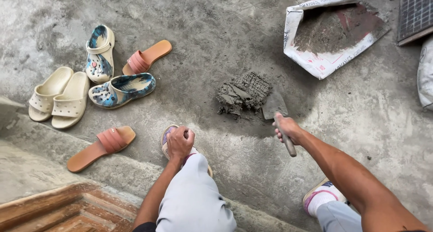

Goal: Spreading and gathering a small pile of wet cement on the floor using a hand trowel

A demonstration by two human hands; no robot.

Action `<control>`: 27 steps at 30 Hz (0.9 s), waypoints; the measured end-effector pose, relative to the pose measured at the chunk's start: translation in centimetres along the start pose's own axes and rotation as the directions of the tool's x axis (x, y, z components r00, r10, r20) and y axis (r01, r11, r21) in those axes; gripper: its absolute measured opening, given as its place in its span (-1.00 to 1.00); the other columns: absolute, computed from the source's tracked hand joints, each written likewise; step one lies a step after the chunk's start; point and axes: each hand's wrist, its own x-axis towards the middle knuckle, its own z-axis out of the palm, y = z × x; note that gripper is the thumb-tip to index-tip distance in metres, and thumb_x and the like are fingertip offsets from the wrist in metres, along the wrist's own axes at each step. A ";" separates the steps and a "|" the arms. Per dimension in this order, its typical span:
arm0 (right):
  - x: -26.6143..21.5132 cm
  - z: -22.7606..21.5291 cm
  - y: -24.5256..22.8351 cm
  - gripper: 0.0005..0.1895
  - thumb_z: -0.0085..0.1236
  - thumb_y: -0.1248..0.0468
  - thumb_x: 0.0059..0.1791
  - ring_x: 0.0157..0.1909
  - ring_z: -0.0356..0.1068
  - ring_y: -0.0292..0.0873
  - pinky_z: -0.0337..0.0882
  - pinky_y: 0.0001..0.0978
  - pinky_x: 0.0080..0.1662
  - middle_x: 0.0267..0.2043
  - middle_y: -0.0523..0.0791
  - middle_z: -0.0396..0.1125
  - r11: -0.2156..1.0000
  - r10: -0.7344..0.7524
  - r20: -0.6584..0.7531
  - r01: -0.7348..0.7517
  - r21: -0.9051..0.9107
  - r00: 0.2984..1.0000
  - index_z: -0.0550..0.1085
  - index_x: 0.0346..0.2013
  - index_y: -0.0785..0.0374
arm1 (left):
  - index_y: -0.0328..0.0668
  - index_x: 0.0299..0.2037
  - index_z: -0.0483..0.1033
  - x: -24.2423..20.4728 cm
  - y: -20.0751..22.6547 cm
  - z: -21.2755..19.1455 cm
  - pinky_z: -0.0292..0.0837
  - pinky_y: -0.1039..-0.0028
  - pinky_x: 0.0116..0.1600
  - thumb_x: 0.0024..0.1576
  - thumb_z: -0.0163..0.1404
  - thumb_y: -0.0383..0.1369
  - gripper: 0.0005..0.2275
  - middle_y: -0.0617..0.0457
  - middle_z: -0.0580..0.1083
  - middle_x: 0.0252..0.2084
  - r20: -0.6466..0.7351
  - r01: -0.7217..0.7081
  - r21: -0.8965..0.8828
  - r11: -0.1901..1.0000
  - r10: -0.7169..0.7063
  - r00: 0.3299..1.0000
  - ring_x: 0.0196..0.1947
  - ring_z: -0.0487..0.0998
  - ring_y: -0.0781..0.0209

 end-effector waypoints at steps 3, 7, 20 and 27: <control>-3.9 -0.1 -1.3 -0.43 -0.50 -0.12 0.02 -0.66 0.11 -0.30 0.29 -0.40 -0.59 -0.57 -0.15 0.11 0.995 0.026 0.099 -0.035 0.092 0.995 0.28 -0.14 0.31 | -0.01 -0.55 0.42 0.0 0.6 -1.0 0.27 0.35 -0.22 -0.02 -0.14 -0.22 -0.84 0.12 0.39 -0.64 0.010 -0.001 -0.006 1.000 0.001 1.000 -0.43 0.45 0.12; -7.2 -0.7 -1.5 -0.46 -0.46 -0.15 0.03 -0.71 0.01 -0.26 0.18 -0.36 -0.64 -0.62 -0.14 0.01 0.980 -0.013 0.221 -0.031 0.195 0.975 0.25 -0.13 0.24 | -0.01 -0.56 0.42 -0.3 -0.5 0.0 0.29 0.32 -0.24 -0.04 -0.11 -0.22 -0.85 0.13 0.38 -0.65 -0.024 -0.014 -0.011 1.000 0.014 1.000 -0.44 0.45 0.08; -11.7 4.2 -9.0 -0.60 -0.14 0.04 -0.01 -0.46 0.33 0.11 0.35 -0.08 -0.41 -0.46 0.14 0.28 0.758 -0.625 0.007 0.609 -0.233 0.781 0.15 -0.04 0.25 | 0.01 -0.55 0.43 0.1 -1.2 0.9 0.29 0.30 -0.25 -0.03 -0.11 -0.21 -0.85 0.10 0.40 -0.63 -0.029 -0.044 -0.018 0.999 0.043 0.999 -0.43 0.46 0.07; -3.0 6.2 1.3 -0.48 -0.07 0.06 -0.10 -0.18 0.39 0.27 0.40 0.06 -0.13 -0.27 0.24 0.32 0.306 -0.436 0.281 0.434 -0.847 0.855 0.07 -0.06 0.37 | 0.00 -0.52 0.44 0.0 -0.9 0.2 0.27 0.34 -0.22 -0.01 -0.15 -0.20 -0.83 0.12 0.40 -0.61 0.024 0.003 -0.020 1.000 -0.002 1.000 -0.42 0.45 0.10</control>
